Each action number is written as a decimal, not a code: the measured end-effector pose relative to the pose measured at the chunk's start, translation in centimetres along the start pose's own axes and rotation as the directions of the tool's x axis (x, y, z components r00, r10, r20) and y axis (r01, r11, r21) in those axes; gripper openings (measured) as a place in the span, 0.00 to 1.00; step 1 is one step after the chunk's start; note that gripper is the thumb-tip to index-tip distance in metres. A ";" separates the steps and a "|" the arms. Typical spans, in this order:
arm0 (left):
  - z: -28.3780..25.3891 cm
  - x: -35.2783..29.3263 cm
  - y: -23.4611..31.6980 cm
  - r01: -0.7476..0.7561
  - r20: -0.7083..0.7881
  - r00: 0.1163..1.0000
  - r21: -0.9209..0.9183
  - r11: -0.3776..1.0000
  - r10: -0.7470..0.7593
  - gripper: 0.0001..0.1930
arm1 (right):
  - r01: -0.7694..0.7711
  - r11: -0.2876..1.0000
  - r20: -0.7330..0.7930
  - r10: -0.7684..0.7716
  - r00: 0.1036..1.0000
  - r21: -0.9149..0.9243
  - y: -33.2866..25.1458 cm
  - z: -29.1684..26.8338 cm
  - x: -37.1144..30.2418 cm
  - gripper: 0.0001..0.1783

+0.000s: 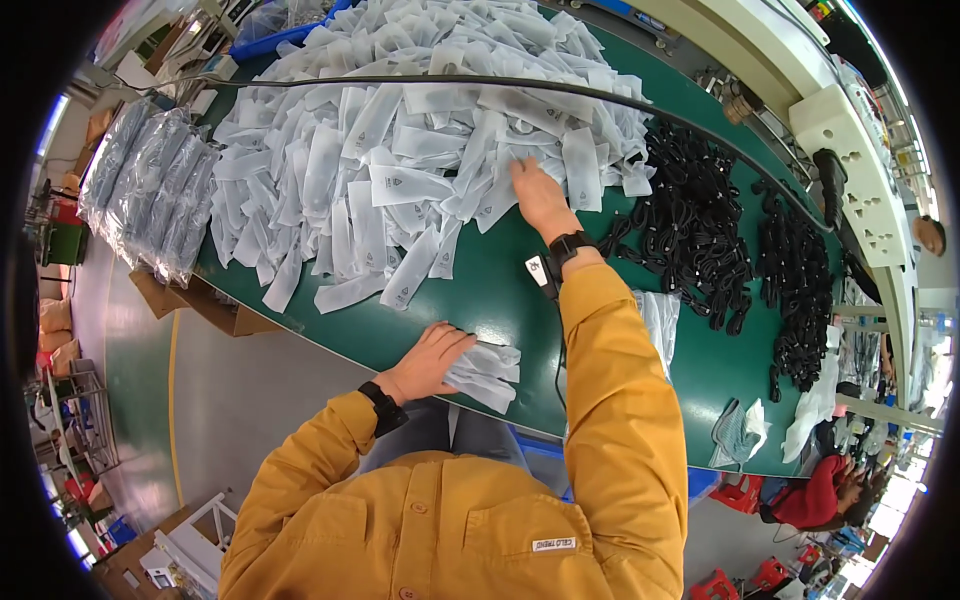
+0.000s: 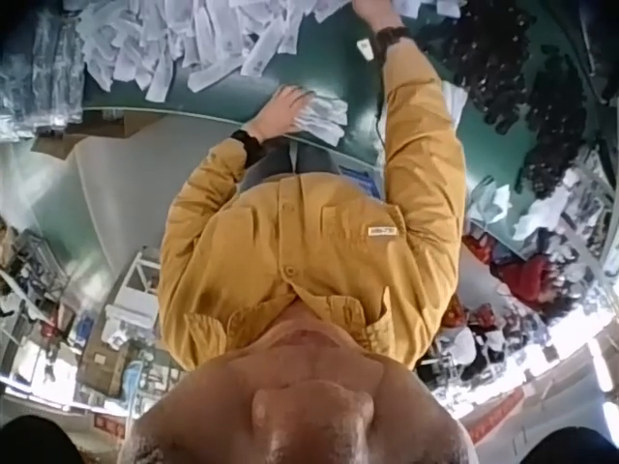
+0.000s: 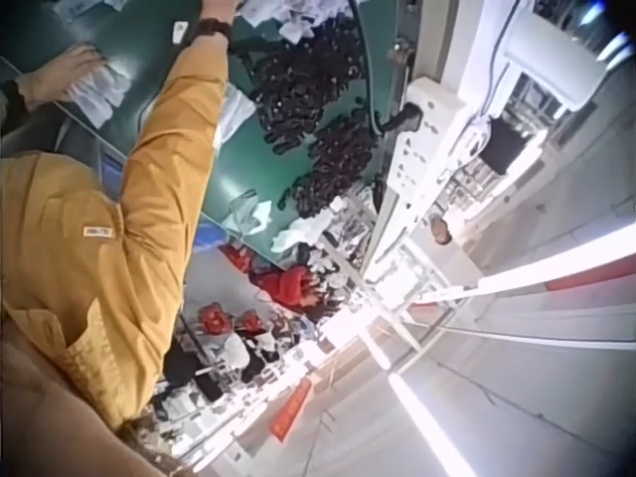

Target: The person gathers white-wrapped items by hand, stacks them together, and slides the bundle into a clear plastic bag. After repeating this process, they place the filled bags into a cardboard box on the floor.

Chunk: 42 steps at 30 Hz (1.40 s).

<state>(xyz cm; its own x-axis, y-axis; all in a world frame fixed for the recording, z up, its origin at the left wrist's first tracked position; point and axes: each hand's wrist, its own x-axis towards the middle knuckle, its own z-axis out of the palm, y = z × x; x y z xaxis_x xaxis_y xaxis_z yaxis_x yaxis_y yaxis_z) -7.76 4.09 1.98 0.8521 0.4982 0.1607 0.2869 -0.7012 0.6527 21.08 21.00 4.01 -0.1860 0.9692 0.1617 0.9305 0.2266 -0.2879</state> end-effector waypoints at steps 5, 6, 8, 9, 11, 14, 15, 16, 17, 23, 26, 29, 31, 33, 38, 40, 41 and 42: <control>0.7 -1.2 -0.5 0.081 -0.014 0.996 -0.117 0.990 -0.083 0.43 | -0.184 0.969 -0.009 0.188 0.982 0.167 -0.9 2.1 -6.3 0.19; -0.1 -1.0 -0.3 0.074 -0.074 0.994 -0.039 0.997 -0.076 0.41 | -0.273 0.926 0.007 0.281 0.960 0.262 -2.4 2.0 -8.5 0.19; -0.9 -0.2 0.7 0.059 -0.114 0.992 0.025 0.998 -0.055 0.40 | -0.303 0.904 0.025 0.310 0.950 0.302 -4.1 2.6 -12.9 0.18; -1.3 0.3 0.6 0.060 -0.107 0.993 0.060 0.996 -0.054 0.39 | -0.312 0.886 0.017 0.327 0.945 0.343 -4.9 3.0 -14.1 0.17; -1.7 1.1 0.5 0.060 -0.092 0.995 0.134 0.989 -0.048 0.38 | -0.328 0.862 0.009 0.352 0.936 0.386 -6.2 3.2 -16.0 0.17; -2.0 1.5 0.5 0.062 -0.101 0.994 0.131 0.990 -0.049 0.37 | -0.104 0.800 0.039 0.100 0.994 0.590 -8.6 0.9 -17.3 0.18; -2.1 1.6 0.3 0.065 -0.111 0.993 0.130 0.989 -0.051 0.37 | -0.113 0.800 0.037 0.113 0.993 0.590 -8.6 1.0 -17.6 0.18; -2.1 1.8 -0.1 0.055 -0.102 0.994 0.127 0.990 -0.042 0.37 | -0.103 0.806 0.062 0.082 0.995 0.582 -8.4 1.2 -17.8 0.18; -1.8 1.9 -0.6 0.036 -0.092 0.995 0.087 0.996 -0.028 0.36 | -0.098 0.813 0.090 0.057 0.994 0.574 -8.2 1.2 -18.3 0.17; -0.6 1.9 -2.7 0.026 0.038 0.999 -0.072 0.997 -0.023 0.37 | -0.164 0.971 0.291 0.109 0.950 0.172 -8.5 0.2 -20.6 0.25; -0.5 1.8 -3.1 0.012 0.002 1.000 -0.068 0.998 -0.012 0.38 | 0.021 0.991 -0.088 -0.010 0.996 0.130 -13.3 -2.6 -19.8 0.42; 0.0 2.1 -2.7 -0.056 -0.033 0.998 -0.123 0.991 0.052 0.35 | -0.006 0.993 0.103 -0.007 0.995 0.121 -15.0 0.0 -20.4 0.54; 0.0 2.1 -3.2 -0.092 -0.113 0.991 -0.194 0.977 0.071 0.30 | -0.055 0.993 0.080 0.046 0.996 0.108 -15.2 1.1 -20.9 0.55; 1.3 1.8 -3.5 -0.066 -0.174 0.984 -0.234 0.970 0.025 0.26 | -0.082 0.988 0.059 0.075 0.995 0.131 -15.4 2.0 -21.1 0.55; 1.8 3.1 -4.5 -0.005 -0.255 0.964 -0.320 0.947 -0.081 0.16 | -0.148 0.974 -0.046 0.158 0.986 0.170 -16.0 3.6 -21.3 0.54; 1.4 3.3 -5.0 -0.026 -0.236 0.970 -0.323 0.946 -0.054 0.14 | -0.188 0.967 -0.077 0.203 0.976 0.172 -16.7 4.1 -21.0 0.53; 1.2 3.3 -5.4 -0.013 -0.216 0.974 -0.360 0.933 -0.070 0.14 | -0.206 0.963 -0.093 0.225 0.970 0.175 -16.9 4.2 -21.1 0.53; 0.7 3.4 -5.3 0.000 -0.204 0.975 -0.393 0.919 -0.087 0.13 | -0.218 0.962 -0.100 0.236 0.966 0.164 -17.0 4.1 -21.4 0.53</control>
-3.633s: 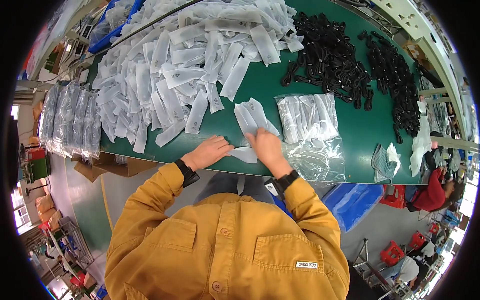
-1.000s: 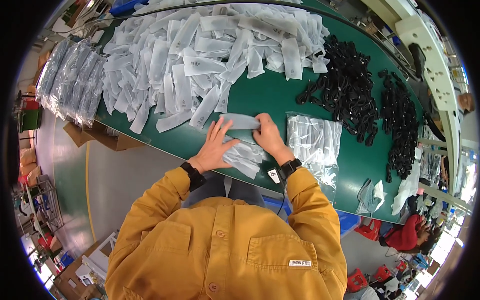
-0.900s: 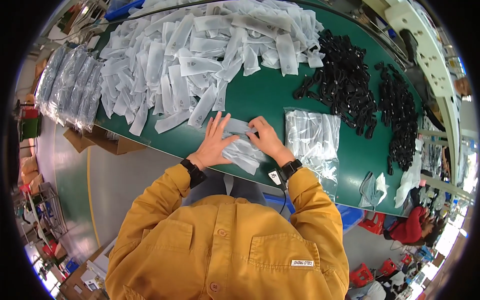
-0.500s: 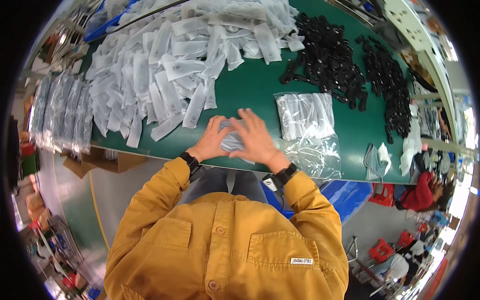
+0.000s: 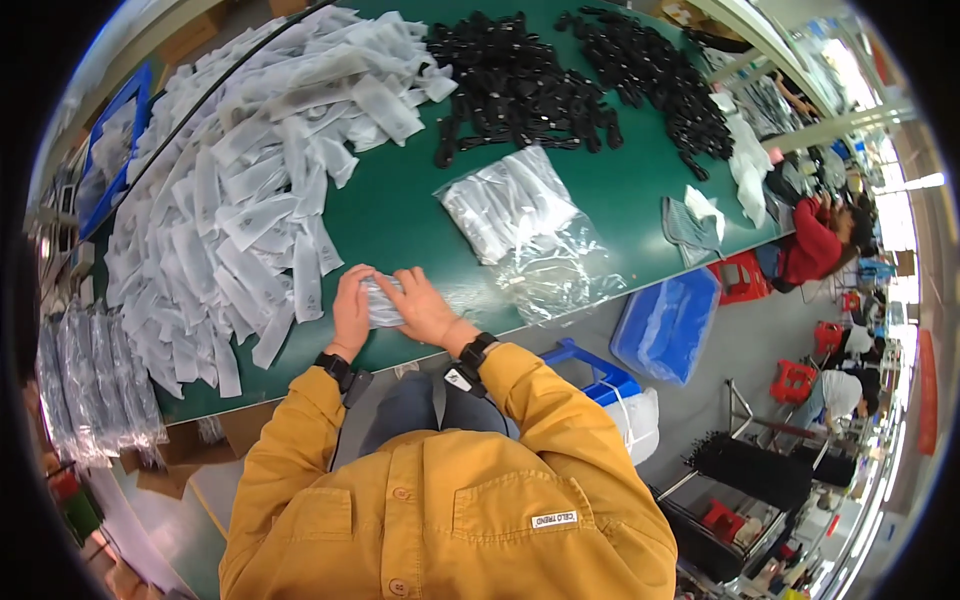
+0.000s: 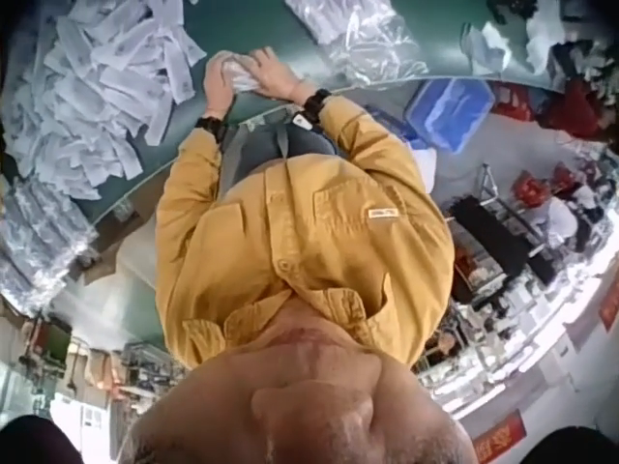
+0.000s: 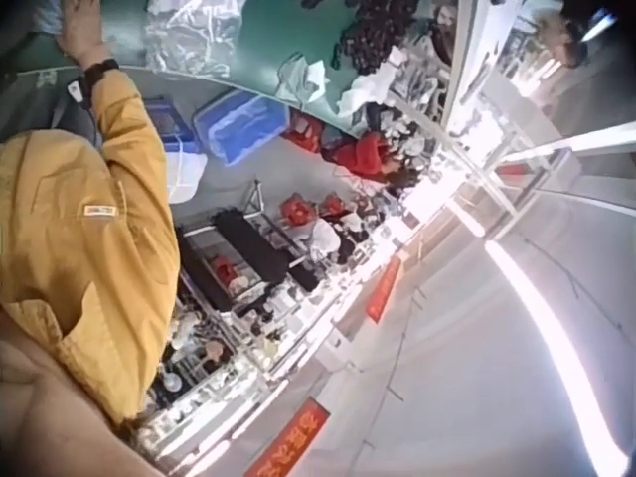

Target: The person gathers white-wrapped items by hand, stacks them together, and slides the bundle into a clear plastic bag. After repeating this process, they place the filled bags into a cardboard box on the floor.

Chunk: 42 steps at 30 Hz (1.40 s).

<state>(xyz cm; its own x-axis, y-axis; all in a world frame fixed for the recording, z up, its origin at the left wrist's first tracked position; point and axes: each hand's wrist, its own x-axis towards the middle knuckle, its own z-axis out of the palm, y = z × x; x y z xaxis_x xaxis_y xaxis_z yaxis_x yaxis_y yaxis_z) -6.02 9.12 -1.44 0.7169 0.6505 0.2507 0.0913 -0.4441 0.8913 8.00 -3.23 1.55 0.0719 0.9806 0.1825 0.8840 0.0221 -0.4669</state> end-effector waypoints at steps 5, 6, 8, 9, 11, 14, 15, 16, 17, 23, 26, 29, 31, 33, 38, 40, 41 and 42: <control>2.8 -0.2 3.7 0.248 -0.041 0.956 -0.421 0.872 -0.291 0.12 | -0.176 0.956 -0.021 0.186 0.982 0.236 -0.4 -4.0 -5.7 0.50; 3.5 -0.4 4.7 0.241 -0.036 0.959 -0.420 0.875 -0.282 0.12 | -0.237 0.918 0.022 0.243 0.970 0.319 -0.4 -6.2 -7.8 0.49; 5.7 -1.3 6.9 -0.043 -0.067 0.997 0.061 0.997 0.047 0.14 | -0.265 0.840 0.054 0.272 0.961 0.474 0.3 -9.9 -12.9 0.49; 6.8 -1.3 9.5 -0.156 0.018 0.988 0.118 0.981 0.155 0.17 | -0.341 0.781 0.076 0.356 0.931 0.523 0.3 -12.4 -15.9 0.48; 10.2 -0.9 14.2 -0.310 0.180 0.942 0.146 0.939 0.283 0.21 | -0.480 0.570 0.122 0.552 0.825 0.667 0.6 -16.9 -21.3 0.46; 16.7 0.0 17.5 -0.412 0.281 0.891 0.168 0.895 0.358 0.21 | -0.544 0.414 0.103 0.720 0.686 0.730 2.1 -18.4 -26.9 0.44; 18.5 0.5 17.4 -0.464 0.304 0.867 0.210 0.860 0.394 0.19 | -0.575 0.417 0.053 0.776 0.628 0.704 3.1 -18.2 -28.2 0.44; 19.5 0.8 16.5 -0.470 0.300 0.867 0.220 0.855 0.399 0.19 | -0.605 0.417 0.003 0.822 0.569 0.678 4.2 -17.9 -29.1 0.43; 20.8 1.1 14.8 -0.446 0.308 0.873 0.187 0.875 0.379 0.16 | -0.596 0.425 -0.003 0.816 0.577 0.681 5.0 -17.7 -29.0 0.43; 18.6 2.6 15.9 -0.214 0.107 0.969 -0.088 0.973 0.223 0.05 | -0.492 0.647 -0.004 0.607 0.795 0.583 9.1 -15.4 -23.3 0.42; 16.9 3.0 17.6 -0.200 0.028 0.979 -0.103 0.974 0.204 0.04 | -0.419 0.621 0.028 0.538 0.842 0.663 10.7 -15.7 -18.6 0.41; 16.2 2.9 17.9 -0.218 -0.028 0.976 -0.086 0.972 0.216 0.03 | -0.392 0.522 0.090 0.512 0.854 0.757 11.7 -14.7 -15.0 0.40; 16.0 2.8 18.0 -0.271 -0.038 0.962 -0.041 0.962 0.270 0.03 | -0.408 0.340 0.182 0.535 0.825 0.847 12.5 -13.5 -13.1 0.38; 15.7 2.8 17.8 -0.227 -0.058 0.973 -0.061 0.972 0.223 0.03 | -0.379 0.310 0.186 0.506 0.842 0.872 12.3 -12.5 -11.4 0.37; 15.3 2.6 17.9 -0.133 -0.067 0.990 -0.141 0.981 0.125 0.03 | -0.259 0.424 0.028 0.478 0.878 0.868 12.0 -10.5 -7.6 0.38; 15.2 2.5 18.0 -0.127 -0.067 0.991 -0.146 0.981 0.118 0.03 | -0.223 0.512 -0.049 0.463 0.885 0.829 12.2 -9.2 -6.4 0.39; 15.1 2.4 18.0 -0.145 -0.069 0.988 -0.113 0.983 0.138 0.03 | -0.285 0.675 -0.114 0.482 0.869 0.681 12.4 -8.2 -5.9 0.41; 14.9 2.5 18.1 -0.163 -0.072 0.985 -0.080 0.983 0.158 0.03 | -0.344 0.797 -0.182 0.483 0.856 0.496 12.3 -7.6 -5.4 0.42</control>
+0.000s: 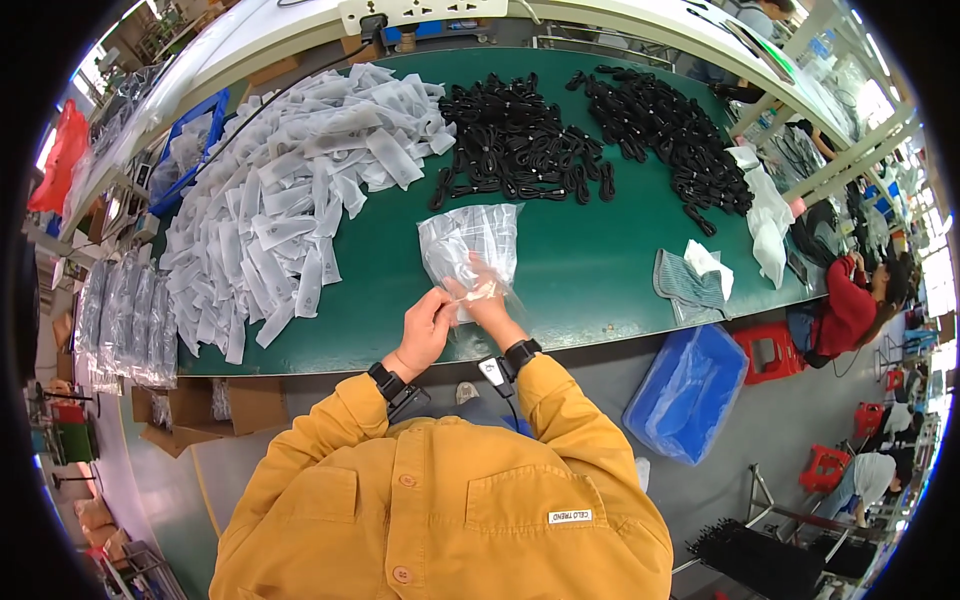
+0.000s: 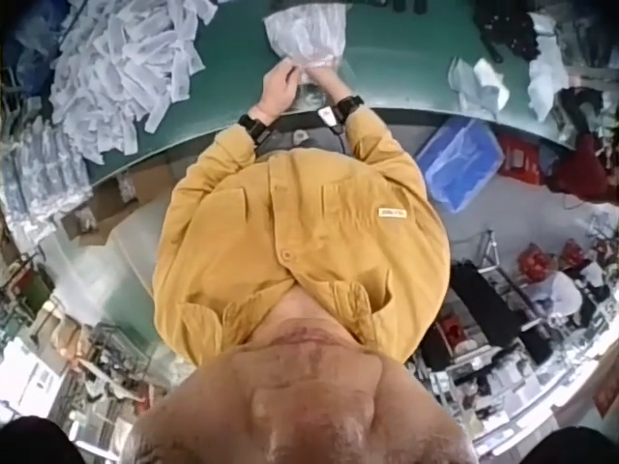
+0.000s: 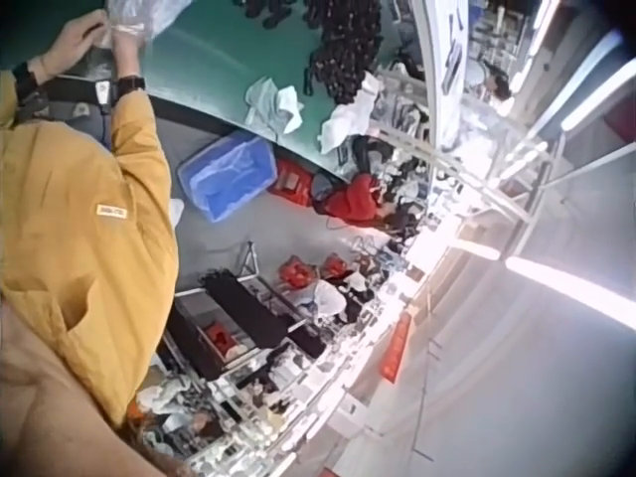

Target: The person gathers white-wrapped items by hand, stacks them together, and slides the bundle into a clear plastic bag. After repeating this process, they place the filled bags into a cardboard box on the floor.

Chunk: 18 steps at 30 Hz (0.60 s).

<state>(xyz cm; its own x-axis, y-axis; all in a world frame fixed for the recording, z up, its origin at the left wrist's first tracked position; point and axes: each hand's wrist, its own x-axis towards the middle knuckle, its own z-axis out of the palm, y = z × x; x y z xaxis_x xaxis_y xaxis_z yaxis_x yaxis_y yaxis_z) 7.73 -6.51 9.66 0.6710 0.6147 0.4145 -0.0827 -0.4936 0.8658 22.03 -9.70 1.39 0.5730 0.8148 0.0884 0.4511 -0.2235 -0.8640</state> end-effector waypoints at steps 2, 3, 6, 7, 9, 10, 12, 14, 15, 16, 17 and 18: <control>-0.2 0.0 0.3 -0.019 -0.003 1.000 0.034 0.999 0.019 0.03 | 0.033 0.974 -0.053 -0.046 0.998 -0.225 0.3 0.9 0.3 0.44; -0.4 -0.1 0.7 -0.049 0.059 0.997 0.031 0.998 0.047 0.03 | 0.007 0.947 -0.075 -0.033 0.997 -0.321 -0.4 1.1 0.2 0.45; -0.7 -0.4 1.3 -0.105 0.175 0.980 0.025 0.994 0.099 0.03 | -0.039 0.865 -0.117 -0.023 0.993 -0.500 -2.3 1.3 0.0 0.47; -0.7 -0.6 1.1 -0.109 0.211 0.972 0.024 0.994 0.102 0.03 | -0.008 0.821 -0.136 -0.085 0.987 -0.571 -2.8 1.3 0.0 0.47; -0.8 -0.9 1.2 -0.114 0.283 0.954 0.019 0.993 0.104 0.04 | 0.041 0.712 -0.158 -0.212 0.964 -0.701 -3.5 1.6 0.1 0.46; -0.9 -1.2 1.3 -0.108 0.276 0.956 0.024 0.994 0.098 0.04 | 0.050 0.713 -0.149 -0.214 0.965 -0.700 -3.9 1.8 0.2 0.46; -1.1 -1.7 1.4 -0.087 0.358 0.930 -0.010 0.996 0.085 0.04 | 0.056 0.727 -0.143 -0.209 0.967 -0.684 -4.6 2.3 0.5 0.45; -1.1 -1.9 1.5 -0.074 0.402 0.912 -0.030 0.997 0.080 0.05 | 0.054 0.734 -0.142 -0.202 0.969 -0.677 -4.6 2.8 0.8 0.45; -1.0 -2.0 1.5 -0.059 0.413 0.908 -0.030 0.998 0.067 0.04 | 0.049 0.731 -0.170 -0.223 0.960 -0.680 -4.6 3.0 1.1 0.44; -1.0 -2.0 1.5 -0.045 0.424 0.904 -0.031 0.998 0.054 0.04 | 0.043 0.728 -0.199 -0.243 0.949 -0.684 -4.6 3.3 1.5 0.44; -1.0 -2.0 1.5 -0.032 0.436 0.899 -0.033 0.999 0.043 0.04 | 0.037 0.725 -0.228 -0.263 0.937 -0.688 -4.6 3.5 1.9 0.44; -1.0 -1.9 1.4 -0.029 0.435 0.899 -0.031 0.999 0.040 0.04 | 0.038 0.726 -0.226 -0.262 0.938 -0.687 -4.7 3.8 2.2 0.44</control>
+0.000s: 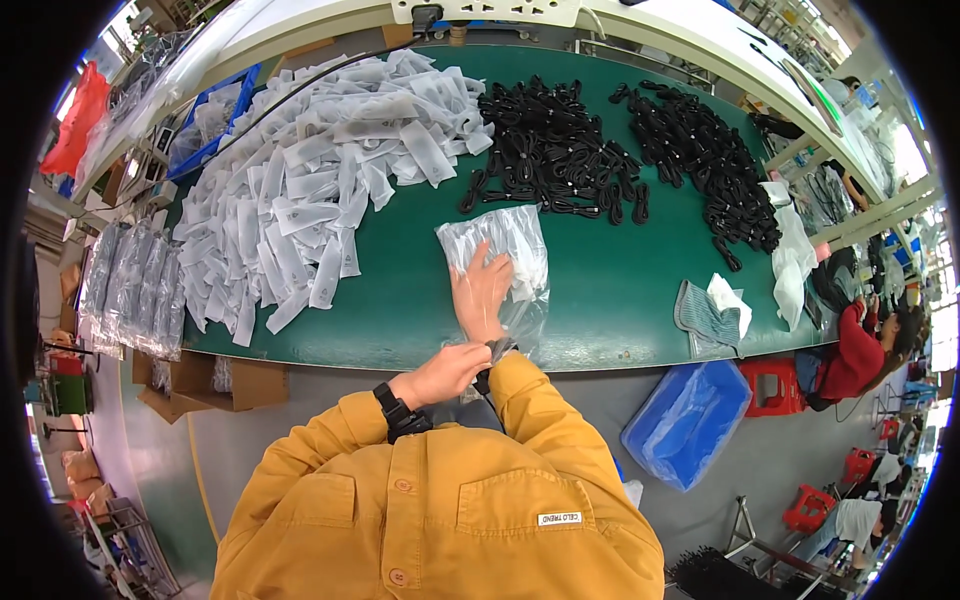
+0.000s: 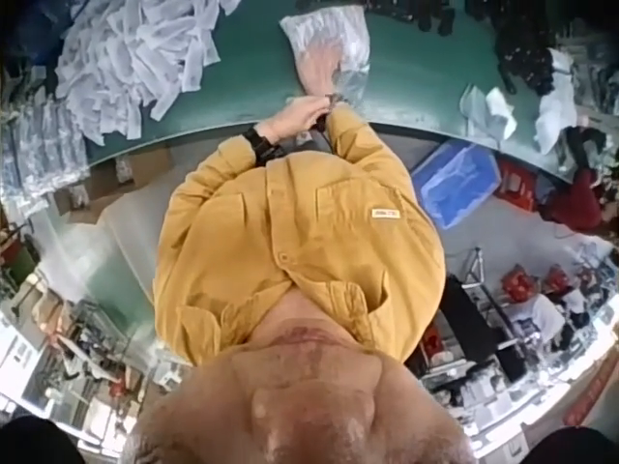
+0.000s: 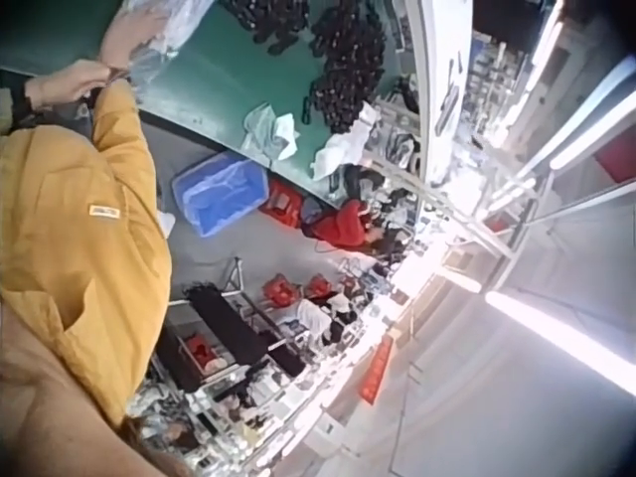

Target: The person gathers white-wrapped items by hand, stacks them together, and slides the bundle into a clear plastic bag. After repeating this process, they place the filled bags into a cardboard box on the floor.

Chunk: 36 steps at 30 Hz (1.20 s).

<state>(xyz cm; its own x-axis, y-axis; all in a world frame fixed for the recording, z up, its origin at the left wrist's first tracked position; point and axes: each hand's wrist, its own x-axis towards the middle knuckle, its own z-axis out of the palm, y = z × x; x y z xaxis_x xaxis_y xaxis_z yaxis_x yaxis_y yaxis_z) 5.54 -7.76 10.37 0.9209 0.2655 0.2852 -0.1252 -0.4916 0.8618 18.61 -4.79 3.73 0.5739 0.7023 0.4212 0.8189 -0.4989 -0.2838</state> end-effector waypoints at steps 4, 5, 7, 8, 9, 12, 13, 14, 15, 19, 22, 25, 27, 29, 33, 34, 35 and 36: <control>-0.2 0.3 -0.1 -0.027 -0.026 0.999 0.002 1.000 0.027 0.04 | -0.051 0.998 0.022 0.050 0.998 0.044 -0.2 0.6 0.7 0.44; -0.5 0.4 -0.3 0.005 -0.078 0.997 -0.002 1.000 -0.005 0.03 | -0.030 0.992 0.037 0.026 0.999 0.123 0.1 0.4 0.7 0.42; -1.1 0.6 -0.6 0.066 -0.185 0.980 -0.016 0.998 -0.068 0.04 | 0.014 0.960 0.060 -0.032 0.998 0.281 0.9 -0.1 0.5 0.38; -1.7 0.6 -0.8 0.068 -0.190 0.979 -0.014 0.998 -0.070 0.04 | 0.018 0.959 0.061 -0.037 0.997 0.284 1.1 -0.3 0.0 0.38; -2.4 0.5 -1.0 0.103 -0.187 0.977 -0.018 0.995 -0.104 0.04 | -0.051 0.966 0.182 0.005 0.983 0.253 1.4 -0.7 -0.9 0.36; -2.5 0.4 -0.9 0.175 -0.165 0.970 -0.043 0.984 -0.180 0.04 | -0.192 0.970 0.419 0.113 0.901 0.150 1.9 -1.1 -2.4 0.30; -2.1 0.3 -0.9 0.114 -0.114 0.986 -0.048 0.992 -0.119 0.04 | -0.253 0.932 0.400 0.135 0.906 0.260 1.1 -0.2 -1.5 0.29; -1.7 0.3 -0.8 0.052 -0.063 0.996 -0.057 0.997 -0.056 0.04 | -0.308 0.877 0.382 0.160 0.910 0.368 0.3 0.8 -0.5 0.27; -1.4 0.4 -0.8 -0.013 -0.013 1.000 -0.069 0.998 0.012 0.04 | -0.353 0.809 0.361 0.189 0.913 0.470 0.2 1.7 0.2 0.26; -2.8 0.8 -2.3 0.039 0.024 0.999 0.044 0.998 -0.040 0.04 | -0.095 0.759 0.068 0.067 0.995 0.644 1.6 4.1 1.0 0.21; -3.9 0.9 -1.2 0.010 -0.129 0.992 0.184 0.983 0.014 0.04 | -0.230 0.880 0.323 0.094 0.942 0.416 4.0 2.6 -1.3 0.16; -2.7 2.1 -1.5 0.032 -0.241 0.970 0.220 0.975 0.023 0.04 | -0.222 0.927 0.229 0.154 0.961 0.304 7.0 1.9 -3.3 0.12; -1.4 3.0 -2.6 0.101 -0.309 0.950 0.156 0.983 -0.048 0.05 | -0.414 0.886 0.255 0.359 0.898 0.211 8.0 3.6 -3.3 0.12; -1.1 3.2 -3.6 0.124 -0.279 0.956 0.123 0.985 -0.085 0.05 | -0.502 0.849 0.260 0.454 0.852 0.164 8.6 4.8 -3.0 0.12; -0.7 3.5 -4.8 0.186 -0.161 0.972 0.062 0.981 -0.174 0.05 | -0.359 0.920 0.193 0.328 0.925 0.155 8.0 6.3 -1.1 0.11; -0.6 3.4 -4.9 0.197 -0.110 0.976 0.060 0.979 -0.190 0.04 | -0.288 0.953 0.156 0.273 0.949 0.090 8.2 6.8 -0.5 0.11; -0.6 3.2 -5.0 0.215 -0.063 0.975 0.062 0.975 -0.211 0.03 | -0.213 0.977 0.128 0.208 0.970 0.028 7.8 7.1 0.1 0.11; -0.6 2.9 -5.2 0.216 -0.063 0.975 0.066 0.974 -0.212 0.03 | -0.138 0.990 0.102 0.141 0.985 -0.037 7.5 7.2 0.5 0.11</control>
<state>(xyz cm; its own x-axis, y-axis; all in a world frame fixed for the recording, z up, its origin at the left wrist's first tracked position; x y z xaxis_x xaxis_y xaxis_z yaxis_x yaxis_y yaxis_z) 8.67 -3.92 6.95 0.9014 0.4154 0.1219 0.1012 -0.4759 0.8736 25.11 -4.58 -4.40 0.6818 0.6730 0.2865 0.7308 -0.6094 -0.3075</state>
